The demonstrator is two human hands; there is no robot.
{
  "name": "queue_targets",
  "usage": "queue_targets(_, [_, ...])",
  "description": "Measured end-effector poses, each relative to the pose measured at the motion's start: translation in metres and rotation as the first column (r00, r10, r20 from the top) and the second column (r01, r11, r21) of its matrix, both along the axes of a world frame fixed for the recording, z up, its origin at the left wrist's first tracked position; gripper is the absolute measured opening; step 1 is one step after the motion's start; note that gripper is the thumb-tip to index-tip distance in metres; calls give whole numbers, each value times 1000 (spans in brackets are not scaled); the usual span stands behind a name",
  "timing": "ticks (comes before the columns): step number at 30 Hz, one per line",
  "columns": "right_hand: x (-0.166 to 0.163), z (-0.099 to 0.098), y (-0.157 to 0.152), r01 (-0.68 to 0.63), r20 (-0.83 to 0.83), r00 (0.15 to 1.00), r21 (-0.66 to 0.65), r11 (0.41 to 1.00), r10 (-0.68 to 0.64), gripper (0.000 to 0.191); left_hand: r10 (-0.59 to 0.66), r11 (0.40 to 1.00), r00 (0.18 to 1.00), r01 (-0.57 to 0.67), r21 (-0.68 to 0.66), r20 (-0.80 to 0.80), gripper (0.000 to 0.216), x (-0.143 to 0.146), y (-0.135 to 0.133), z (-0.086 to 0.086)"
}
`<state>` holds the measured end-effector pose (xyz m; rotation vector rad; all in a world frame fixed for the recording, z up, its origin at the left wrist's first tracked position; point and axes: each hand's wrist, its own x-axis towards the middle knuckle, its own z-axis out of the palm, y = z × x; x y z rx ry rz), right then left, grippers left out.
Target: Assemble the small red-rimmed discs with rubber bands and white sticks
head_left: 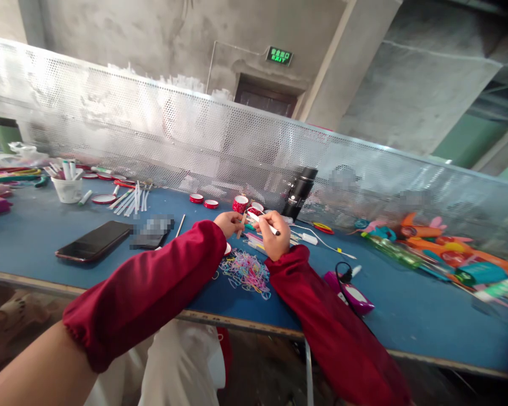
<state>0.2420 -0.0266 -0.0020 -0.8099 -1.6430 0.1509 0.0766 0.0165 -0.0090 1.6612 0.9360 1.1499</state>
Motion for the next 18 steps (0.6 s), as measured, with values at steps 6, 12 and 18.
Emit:
queue_targets(6, [0, 0, 0, 1, 7, 1000, 4, 1000, -1, 16, 2, 1000, 1000, -2, -13, 15, 21, 0, -1, 1])
queue_targets(12, [0, 0, 0, 12, -17, 1000, 5, 1000, -12, 17, 2, 1000, 1000, -1, -22, 22, 18, 0, -1, 0])
queue_targets(18, [0, 0, 0, -9, 11, 1000, -9, 1000, 9, 17, -2, 999, 1000, 3, -49, 19, 19, 0, -2, 1])
